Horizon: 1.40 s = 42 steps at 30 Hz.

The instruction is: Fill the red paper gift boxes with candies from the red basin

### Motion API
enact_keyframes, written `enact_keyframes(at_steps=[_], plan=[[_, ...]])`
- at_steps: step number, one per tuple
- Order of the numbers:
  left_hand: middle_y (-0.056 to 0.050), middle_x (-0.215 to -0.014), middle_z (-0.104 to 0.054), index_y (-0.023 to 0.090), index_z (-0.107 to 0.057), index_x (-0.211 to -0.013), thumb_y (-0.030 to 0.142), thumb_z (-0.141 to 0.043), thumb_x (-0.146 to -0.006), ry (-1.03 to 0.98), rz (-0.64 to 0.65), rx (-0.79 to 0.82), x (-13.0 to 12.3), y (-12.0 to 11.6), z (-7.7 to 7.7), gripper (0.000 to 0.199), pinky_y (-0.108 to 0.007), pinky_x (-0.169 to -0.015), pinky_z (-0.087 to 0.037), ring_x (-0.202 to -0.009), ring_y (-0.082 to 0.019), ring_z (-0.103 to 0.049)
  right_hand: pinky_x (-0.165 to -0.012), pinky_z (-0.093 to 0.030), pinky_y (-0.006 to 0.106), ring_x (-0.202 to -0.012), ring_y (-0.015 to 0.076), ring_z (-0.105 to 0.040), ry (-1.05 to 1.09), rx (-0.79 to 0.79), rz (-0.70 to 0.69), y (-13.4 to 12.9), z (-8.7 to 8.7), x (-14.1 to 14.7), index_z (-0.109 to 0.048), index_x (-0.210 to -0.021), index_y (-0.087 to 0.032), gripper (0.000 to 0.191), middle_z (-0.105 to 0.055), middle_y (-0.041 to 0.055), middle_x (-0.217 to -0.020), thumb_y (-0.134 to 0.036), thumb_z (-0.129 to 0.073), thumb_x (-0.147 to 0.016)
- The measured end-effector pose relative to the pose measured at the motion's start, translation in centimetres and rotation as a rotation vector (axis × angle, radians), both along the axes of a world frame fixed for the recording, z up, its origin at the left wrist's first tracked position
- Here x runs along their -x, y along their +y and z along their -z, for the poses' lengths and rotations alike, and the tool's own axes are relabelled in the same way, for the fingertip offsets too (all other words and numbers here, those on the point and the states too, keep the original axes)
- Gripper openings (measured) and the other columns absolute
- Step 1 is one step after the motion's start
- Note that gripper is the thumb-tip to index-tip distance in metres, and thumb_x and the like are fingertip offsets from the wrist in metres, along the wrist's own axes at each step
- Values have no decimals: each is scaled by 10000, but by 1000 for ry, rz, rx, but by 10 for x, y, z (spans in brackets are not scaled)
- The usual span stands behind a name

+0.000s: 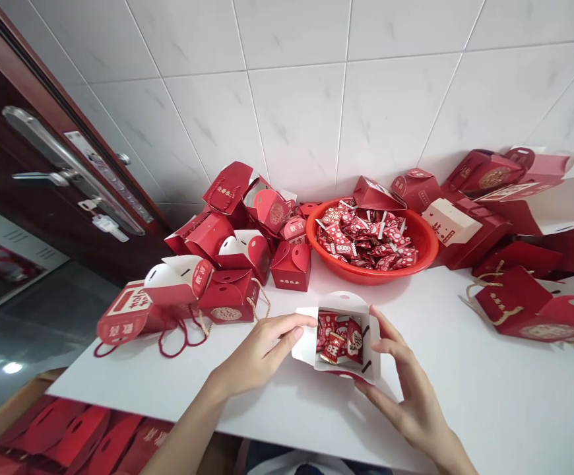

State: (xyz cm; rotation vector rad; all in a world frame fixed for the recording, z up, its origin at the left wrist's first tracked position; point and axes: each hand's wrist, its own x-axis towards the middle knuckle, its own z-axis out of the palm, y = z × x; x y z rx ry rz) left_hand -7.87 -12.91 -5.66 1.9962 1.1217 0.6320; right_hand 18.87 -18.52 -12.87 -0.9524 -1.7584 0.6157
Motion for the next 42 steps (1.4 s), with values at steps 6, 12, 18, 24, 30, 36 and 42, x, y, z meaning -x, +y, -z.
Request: enact_keyframes(at_steps=[6,12,18,24,30,36,42], plan=[[-82,-1290,-728,216,-701,-1268,396,-426,-1051,-58,-41,-21,-6,-15,6,394,-299,-1045,-496,-1194,-228,-671,-1224,-355,454,-1561,270,-247,2,-32,14,-15,7,2,-444,-1411,-331,600,-228,63,-1709,-112,-664,-897],[-83,-1265,-713,251,-528,-1475,529,-402,-1042,-178,-178,17,-21,-22,20,530,-349,-958,-543,-1198,-267,-640,-1233,-317,517,-1579,307,-115,-62,71,-14,-20,6,-1,-272,-1588,-355,866,-70,42,-1738,-228,-735,-867],[-89,-1282,-690,246,-547,-1452,589,-431,-1014,-300,-266,57,-32,-28,33,568,-349,-890,-551,-1164,-279,-632,-1238,-273,560,-1582,316,-86,-32,82,-16,-16,12,0,-208,-1616,-394,932,-43,17,-1740,-269,-746,-865],[-87,-1322,-677,214,-590,-1375,559,-486,-999,-389,-189,100,-38,-38,30,520,-365,-1031,-493,-1212,-276,-623,-1226,-298,557,-1582,323,-79,-15,45,17,-18,21,6,-219,-1609,-402,913,10,14,-1741,-296,-747,-872],[-134,-1362,-642,177,-516,-1423,469,-642,-911,-311,-197,64,-44,-44,24,603,-390,-1038,-498,-1207,-295,-629,-1232,-290,556,-1583,330,-74,-27,-7,20,-15,20,9,-221,-1613,-367,897,-4,34,-1742,-269,-724,-877],[-114,-1319,-647,216,-588,-1372,362,-576,-964,-220,-137,-138,-50,-55,22,434,-381,-1029,-507,-1195,-263,-626,-1234,-270,595,-1579,355,-80,28,-99,69,-13,19,10,-163,-1628,-362,966,-27,55,-1741,-279,-745,-860],[-91,-1127,-668,211,-692,-1219,325,-468,-1023,-186,-143,-203,-57,-63,22,319,-336,-926,-543,-1057,-220,-658,-1222,-261,642,-1583,364,-69,30,-144,96,-16,18,8,-210,-1608,-379,916,-20,38,-1741,-225,-717,-861]])
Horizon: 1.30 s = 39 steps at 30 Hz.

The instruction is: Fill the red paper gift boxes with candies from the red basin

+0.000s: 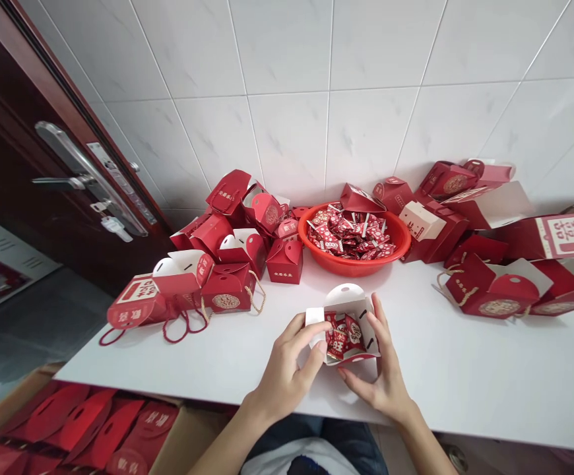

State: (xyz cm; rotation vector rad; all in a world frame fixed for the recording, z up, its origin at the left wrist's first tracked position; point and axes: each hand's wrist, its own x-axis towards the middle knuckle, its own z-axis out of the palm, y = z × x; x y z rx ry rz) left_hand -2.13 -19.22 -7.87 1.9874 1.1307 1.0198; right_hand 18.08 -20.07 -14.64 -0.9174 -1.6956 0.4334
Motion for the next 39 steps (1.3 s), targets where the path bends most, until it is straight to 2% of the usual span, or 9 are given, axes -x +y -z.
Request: enact_keyframes(at_steps=[4,8,13,19,22,25,31,34,39], plan=[[-94,-1162,-665,207,-659,-1237,319,-549,-980,25,-9,-20,3,11,1,301,-344,-943,-540,-1088,-232,-653,-1224,-273,624,-1583,356,-93,-14,13,19,-1,2,1,-195,-1614,-342,919,-59,57,-1737,-223,-703,-857],[-93,-1185,-653,212,-609,-1282,295,-669,-884,63,27,-45,6,31,0,411,-352,-951,-544,-1092,-242,-648,-1215,-326,580,-1585,351,-87,-22,56,-10,4,-2,1,-212,-1607,-345,893,-39,45,-1737,-213,-676,-856],[-117,-1210,-634,198,-559,-1359,285,-686,-845,154,117,-100,12,61,-5,536,-376,-970,-550,-1120,-266,-636,-1221,-291,605,-1582,374,-101,-116,56,-32,29,-19,-11,-252,-1596,-340,896,-62,59,-1732,-209,-700,-832],[-118,-1304,-617,231,-512,-1427,317,-675,-858,274,178,-85,28,89,-13,599,-371,-997,-549,-1183,-276,-635,-1194,-354,587,-1567,386,-178,-256,58,-109,61,-33,-27,-238,-1602,-335,909,-82,87,-1729,-246,-715,-834],[-126,-1369,-597,232,-463,-1474,317,-669,-863,316,193,-94,34,96,-17,650,-363,-998,-545,-1201,-277,-638,-1192,-356,587,-1562,391,-194,-282,59,-136,71,-33,-28,-217,-1612,-316,914,-111,107,-1724,-286,-717,-847],[-122,-1338,-625,235,-456,-1483,325,-667,-857,365,204,-100,35,104,-22,667,-368,-955,-557,-1132,-275,-671,-1199,-341,595,-1552,400,-221,-268,70,-154,78,-30,-25,-202,-1619,-312,916,-140,110,-1719,-369,-718,-864],[-111,-1326,-659,258,-349,-1534,409,-743,-798,428,191,-68,33,124,-28,849,-400,-957,-545,-1135,-299,-677,-1210,-348,548,-1524,361,-305,-127,96,-127,83,-21,-18,-169,-1630,-250,878,-252,134,-1679,-403,-652,-913],[-115,-1330,-658,237,-415,-1450,444,-798,-742,401,177,-11,33,130,-26,831,-408,-954,-541,-1139,-307,-674,-1209,-353,539,-1526,360,-301,-108,112,-117,83,-19,-17,-207,-1619,-254,841,-278,136,-1666,-441,-642,-924],[-106,-1318,-633,246,-447,-1454,472,-764,-784,314,213,3,36,127,-14,775,-400,-978,-527,-1151,-294,-647,-1196,-358,571,-1516,388,-312,-66,124,-129,80,-16,-16,-233,-1615,-270,834,-285,137,-1667,-621,-564,-934]])
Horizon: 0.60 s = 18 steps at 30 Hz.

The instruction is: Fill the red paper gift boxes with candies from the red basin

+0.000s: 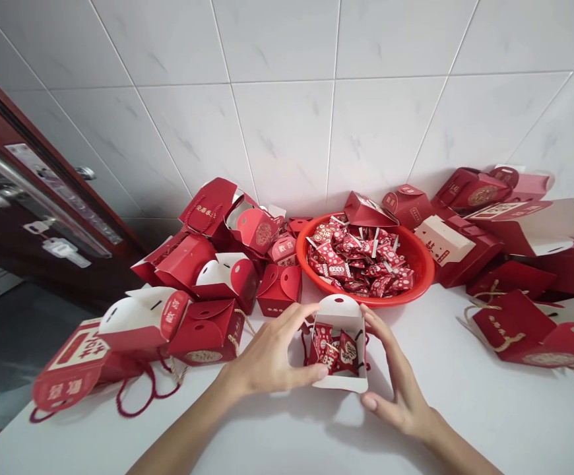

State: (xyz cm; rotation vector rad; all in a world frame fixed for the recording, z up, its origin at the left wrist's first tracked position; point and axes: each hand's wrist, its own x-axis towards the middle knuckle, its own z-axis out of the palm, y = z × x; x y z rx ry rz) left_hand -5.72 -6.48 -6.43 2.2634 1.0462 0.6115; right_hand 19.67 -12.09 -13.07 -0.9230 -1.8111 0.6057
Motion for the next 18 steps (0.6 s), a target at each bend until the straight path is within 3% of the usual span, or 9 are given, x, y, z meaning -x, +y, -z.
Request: enact_keyframes(at_steps=[4,8,13,18], plan=[[-107,-1264,-621,246,-440,-1517,578,-727,-804,-117,31,68,3,-2,8,837,-411,-990,-521,-1146,-299,-624,-1168,-399,568,-1498,380,-360,120,44,1,-1,3,0,-346,-1565,-283,679,-331,122,-1659,-624,-446,-986],[-97,-1254,-604,258,-522,-1480,499,-542,-957,-193,1,173,1,-4,13,577,-418,-1048,-491,-1182,-274,-607,-1160,-424,532,-1494,342,-387,87,91,81,-2,3,0,-567,-1424,-350,420,-404,56,-1633,-454,-423,-1044],[-104,-1309,-548,260,-649,-1334,412,-732,-839,-132,-70,158,-9,-9,15,524,-437,-1064,-498,-1216,-293,-594,-1127,-477,505,-1460,330,-445,41,157,118,-3,7,4,-655,-1356,-362,366,-431,55,-1614,-403,-490,-1032],[-90,-1214,-596,264,-663,-1292,328,-763,-815,-98,-92,193,-13,-12,15,492,-457,-1070,-495,-1225,-297,-593,-1110,-498,476,-1424,319,-495,25,215,122,-2,8,7,-706,-1282,-360,320,-501,63,-1558,-402,-525,-1021]])
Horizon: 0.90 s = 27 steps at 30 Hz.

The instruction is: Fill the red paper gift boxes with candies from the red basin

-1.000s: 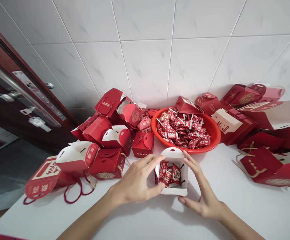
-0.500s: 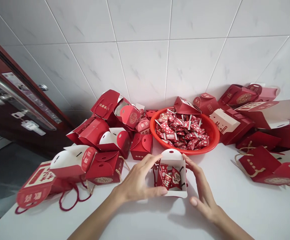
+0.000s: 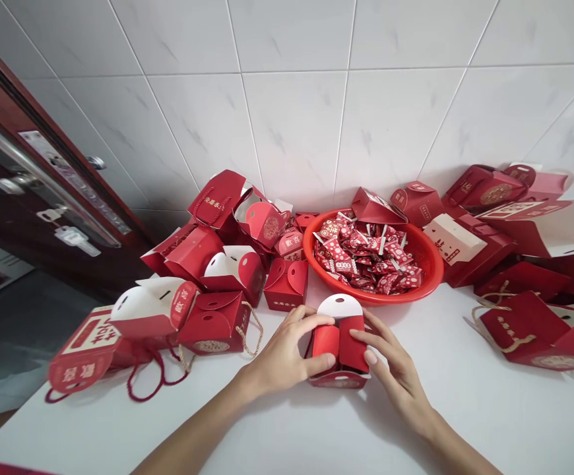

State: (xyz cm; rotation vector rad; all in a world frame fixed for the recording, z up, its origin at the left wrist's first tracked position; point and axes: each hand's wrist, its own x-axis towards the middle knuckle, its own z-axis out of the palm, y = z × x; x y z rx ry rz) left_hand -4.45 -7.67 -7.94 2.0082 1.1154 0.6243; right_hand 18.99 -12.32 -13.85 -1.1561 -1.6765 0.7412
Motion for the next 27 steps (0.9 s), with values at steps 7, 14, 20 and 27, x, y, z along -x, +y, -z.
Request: enact_keyframes(at_steps=[7,14,20,27], plan=[[-98,-1172,-635,217,-663,-1266,307,-702,-846,-2,-51,-89,-5,-1,7,431,-453,-1040,-501,-1167,-292,-607,-1088,-516,414,-1376,287,-552,12,16,-52,2,-4,-1,-719,-1228,-328,293,-537,87,-1518,-397,-521,-1023],[-101,-1230,-647,213,-530,-1320,297,-679,-837,-87,-183,-175,-9,-5,19,512,-422,-984,-507,-1137,-271,-608,-1156,-439,448,-1459,287,-456,-11,67,-74,0,-3,-3,-642,-1365,-341,365,-484,92,-1577,-396,-516,-1027],[-61,-1009,-618,214,-646,-785,324,-654,-872,-140,-128,-210,-9,-4,18,140,-362,-952,-497,-1076,-245,-608,-1140,-456,443,-1432,287,-487,-26,30,-85,1,-2,-5,-667,-1327,-345,343,-485,88,-1570,-400,-518,-1023],[-140,-1303,-558,217,-698,-1062,779,-615,-776,-172,201,-132,11,13,15,636,-472,-1053,-456,-1197,-330,-558,-1160,-427,460,-1435,282,-478,-26,46,-116,2,1,-6,-591,-1417,-356,409,-492,85,-1551,-441,-452,-1042]])
